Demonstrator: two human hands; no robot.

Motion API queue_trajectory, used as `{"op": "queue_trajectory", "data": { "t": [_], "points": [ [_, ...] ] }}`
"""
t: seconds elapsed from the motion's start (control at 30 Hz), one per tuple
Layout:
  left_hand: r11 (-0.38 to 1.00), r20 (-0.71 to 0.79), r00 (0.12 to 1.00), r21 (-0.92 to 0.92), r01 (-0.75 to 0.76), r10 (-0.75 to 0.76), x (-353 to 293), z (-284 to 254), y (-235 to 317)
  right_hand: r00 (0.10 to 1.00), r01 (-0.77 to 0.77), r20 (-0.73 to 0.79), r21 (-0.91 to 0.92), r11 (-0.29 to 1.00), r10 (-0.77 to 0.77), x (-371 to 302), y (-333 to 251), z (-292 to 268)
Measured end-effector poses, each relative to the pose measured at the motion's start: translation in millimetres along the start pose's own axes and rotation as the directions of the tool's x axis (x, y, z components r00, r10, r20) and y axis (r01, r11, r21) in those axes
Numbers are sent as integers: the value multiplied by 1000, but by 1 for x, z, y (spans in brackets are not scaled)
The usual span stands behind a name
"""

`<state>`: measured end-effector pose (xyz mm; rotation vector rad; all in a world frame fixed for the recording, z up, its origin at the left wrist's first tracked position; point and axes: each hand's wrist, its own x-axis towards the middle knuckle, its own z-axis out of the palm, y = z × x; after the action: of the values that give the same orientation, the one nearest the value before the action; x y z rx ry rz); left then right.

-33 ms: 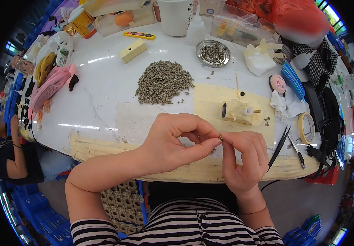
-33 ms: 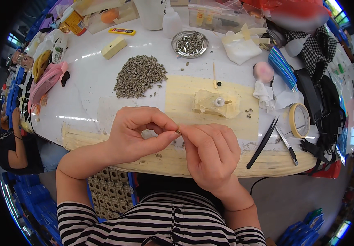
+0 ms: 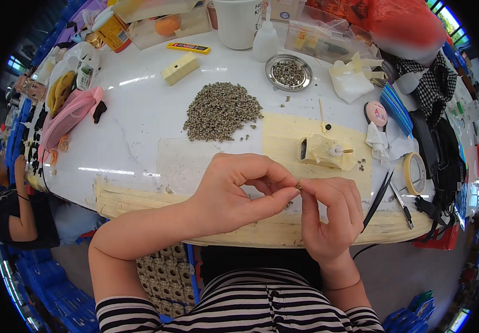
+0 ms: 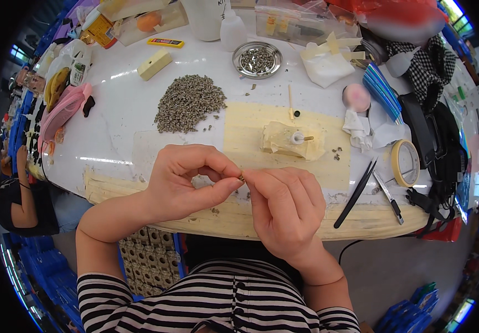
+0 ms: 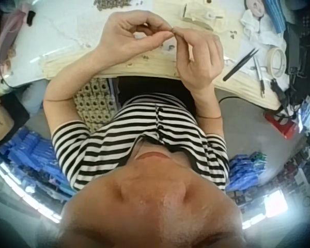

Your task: The person picks up a small metal pin and a gear from a pile on the table and inserts the pin through the gear and into a yellow plastic housing.

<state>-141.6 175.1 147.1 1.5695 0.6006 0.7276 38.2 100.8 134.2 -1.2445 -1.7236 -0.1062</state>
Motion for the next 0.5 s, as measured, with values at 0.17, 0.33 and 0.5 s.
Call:
{"op": "queue_trajectory", "data": {
  "t": [0.17, 0.33, 0.5],
  "points": [
    [989, -17, 995, 109, -95, 97, 1, 0, 1, 1000, -4, -2, 1, 1000, 4, 0, -1, 0],
    [978, -47, 988, 158, -138, 147, 0, 2, 3, 1000, -1, -5, 1, 1000, 1, 2, -2, 0],
    [963, -85, 974, 193, -190, 209, 3, 2, 0, 1000, -6, 1, -11, 1000, 6, 1, -2, 1]
  ]
}}
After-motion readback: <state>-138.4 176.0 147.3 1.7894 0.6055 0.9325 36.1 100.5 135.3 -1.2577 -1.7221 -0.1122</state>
